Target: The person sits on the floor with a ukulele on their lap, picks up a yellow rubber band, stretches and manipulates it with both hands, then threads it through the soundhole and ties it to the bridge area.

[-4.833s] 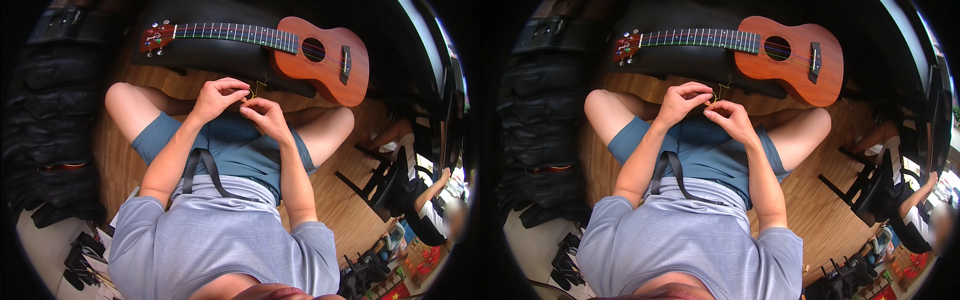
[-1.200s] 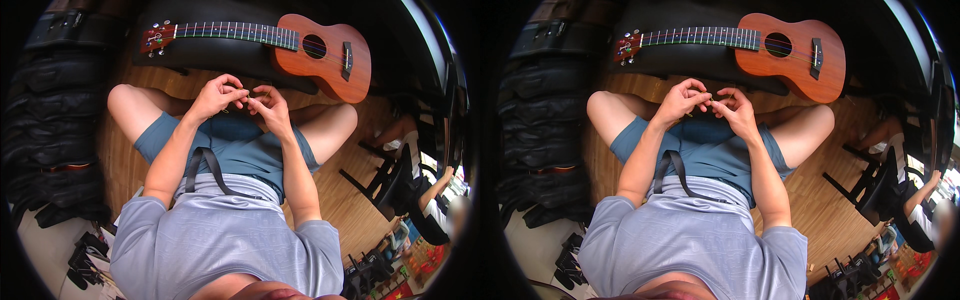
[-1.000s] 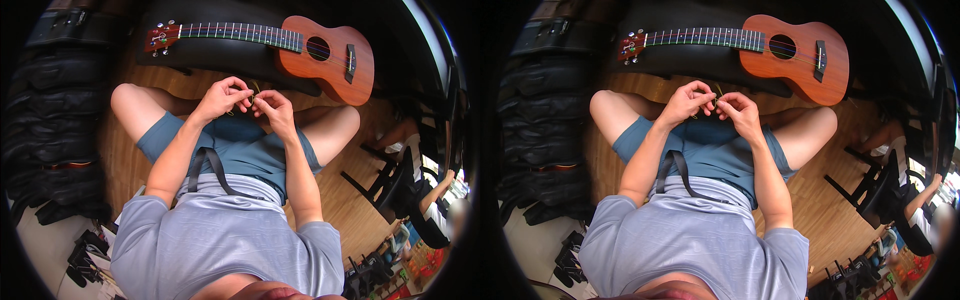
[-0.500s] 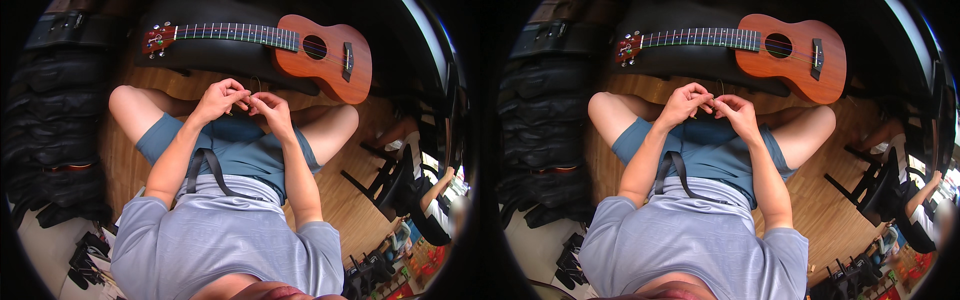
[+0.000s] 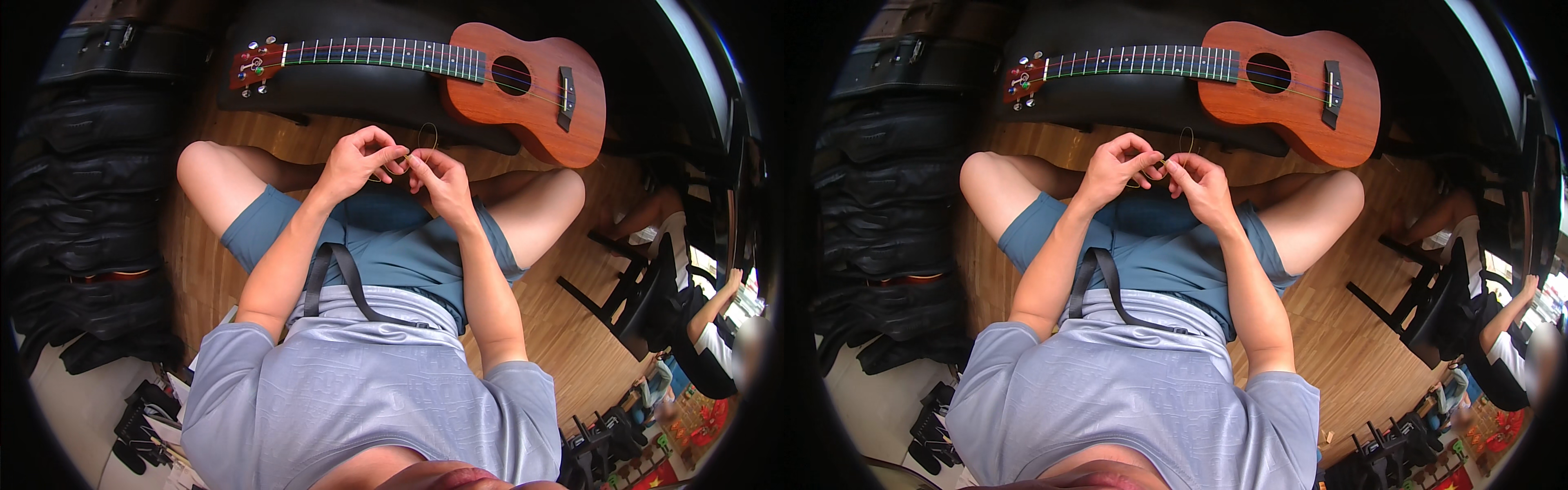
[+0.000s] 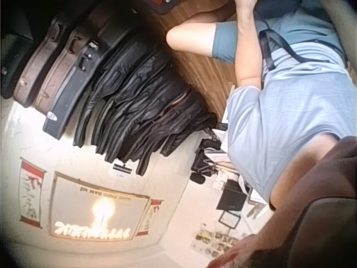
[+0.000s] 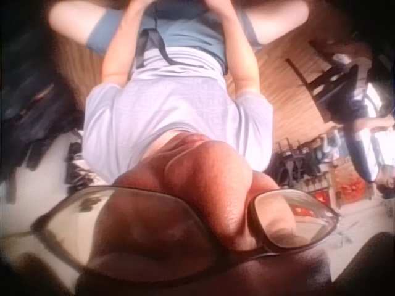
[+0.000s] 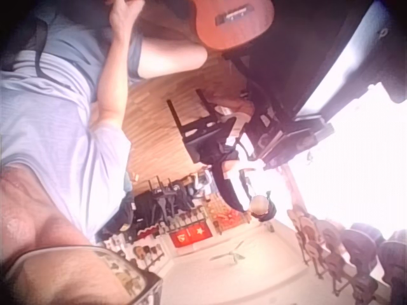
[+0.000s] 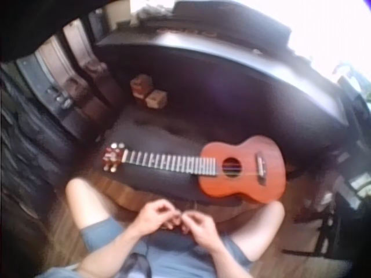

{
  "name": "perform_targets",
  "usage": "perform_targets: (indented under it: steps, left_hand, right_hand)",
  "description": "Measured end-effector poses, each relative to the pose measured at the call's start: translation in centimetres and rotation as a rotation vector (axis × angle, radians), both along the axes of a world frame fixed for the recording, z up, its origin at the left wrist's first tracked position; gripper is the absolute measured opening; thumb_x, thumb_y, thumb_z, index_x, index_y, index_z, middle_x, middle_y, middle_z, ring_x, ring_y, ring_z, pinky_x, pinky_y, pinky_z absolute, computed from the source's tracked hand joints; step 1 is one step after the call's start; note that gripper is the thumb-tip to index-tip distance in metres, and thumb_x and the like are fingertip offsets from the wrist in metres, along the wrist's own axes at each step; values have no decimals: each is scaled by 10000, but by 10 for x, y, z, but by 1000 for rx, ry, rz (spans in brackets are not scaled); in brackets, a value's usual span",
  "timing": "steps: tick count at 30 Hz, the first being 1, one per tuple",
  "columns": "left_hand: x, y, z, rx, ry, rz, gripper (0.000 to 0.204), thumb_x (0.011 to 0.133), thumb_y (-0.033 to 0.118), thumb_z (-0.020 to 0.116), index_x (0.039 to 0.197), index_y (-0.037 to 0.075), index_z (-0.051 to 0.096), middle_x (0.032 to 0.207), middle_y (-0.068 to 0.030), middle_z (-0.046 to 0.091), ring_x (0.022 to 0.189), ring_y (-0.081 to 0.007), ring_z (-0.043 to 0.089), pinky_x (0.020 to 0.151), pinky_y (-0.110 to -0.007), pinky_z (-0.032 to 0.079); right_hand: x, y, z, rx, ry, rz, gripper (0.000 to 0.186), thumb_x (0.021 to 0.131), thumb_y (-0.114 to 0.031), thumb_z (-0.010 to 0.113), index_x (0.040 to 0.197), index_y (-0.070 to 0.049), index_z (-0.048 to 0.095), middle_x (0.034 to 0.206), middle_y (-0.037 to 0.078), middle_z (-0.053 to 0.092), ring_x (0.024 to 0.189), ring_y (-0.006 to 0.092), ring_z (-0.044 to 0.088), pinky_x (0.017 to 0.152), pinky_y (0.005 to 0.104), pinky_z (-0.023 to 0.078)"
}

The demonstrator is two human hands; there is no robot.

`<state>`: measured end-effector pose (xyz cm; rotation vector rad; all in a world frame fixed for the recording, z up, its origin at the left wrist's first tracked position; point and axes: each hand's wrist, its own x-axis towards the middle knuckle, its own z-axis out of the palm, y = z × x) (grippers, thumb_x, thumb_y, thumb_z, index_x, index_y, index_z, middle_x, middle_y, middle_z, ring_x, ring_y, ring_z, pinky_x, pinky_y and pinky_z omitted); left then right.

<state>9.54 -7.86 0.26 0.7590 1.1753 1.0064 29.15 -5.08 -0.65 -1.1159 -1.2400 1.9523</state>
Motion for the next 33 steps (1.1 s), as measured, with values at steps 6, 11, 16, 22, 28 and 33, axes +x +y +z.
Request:
perform_targets:
  steps: [6,11,16,22,28,33]
  left_hand:
    - [0,-2,1,42,-75,-10,176,969,156,648,1033,2,591,921,-77,665,831,-165,705,684,-273,598]
    - [-1,-2,2,152,47,-29,179,936,105,681,1074,6,626,942,-71,652,843,-155,703,706,-270,595]
    - [-3,-2,-1,399,379,-96,221,880,23,719,1097,7,679,990,-63,632,865,-142,698,733,-243,584]
    - [2,-4,4,374,173,-95,107,917,7,670,1018,-17,647,1027,-47,601,865,-117,679,756,-236,572]
    - [5,-7,0,260,-38,-61,88,972,86,623,1034,29,597,964,-43,638,834,-102,650,769,-238,535]
    - [7,-5,0,251,128,-28,127,961,96,638,1059,18,616,940,-28,635,823,-94,646,748,-240,533]
  right_hand:
    - [1,0,2,-104,105,-13,254,1024,-214,557,1109,22,602,933,55,659,733,82,573,677,253,513]
    - [4,1,2,-131,101,-15,262,1029,-228,548,1114,16,593,951,56,653,736,80,571,678,249,508]
    - [3,0,4,-129,104,4,266,1033,-242,541,1108,8,591,933,42,634,716,78,567,667,234,493]
    - [3,0,6,-222,187,57,268,1043,-260,520,1122,-7,558,948,38,616,698,86,565,650,231,480]
    - [4,0,1,-297,276,62,271,1050,-259,502,1142,-6,523,957,35,597,677,92,559,643,240,481]
    - [4,1,0,-292,241,21,262,1047,-259,510,1091,-1,530,917,32,575,661,90,557,634,257,503]
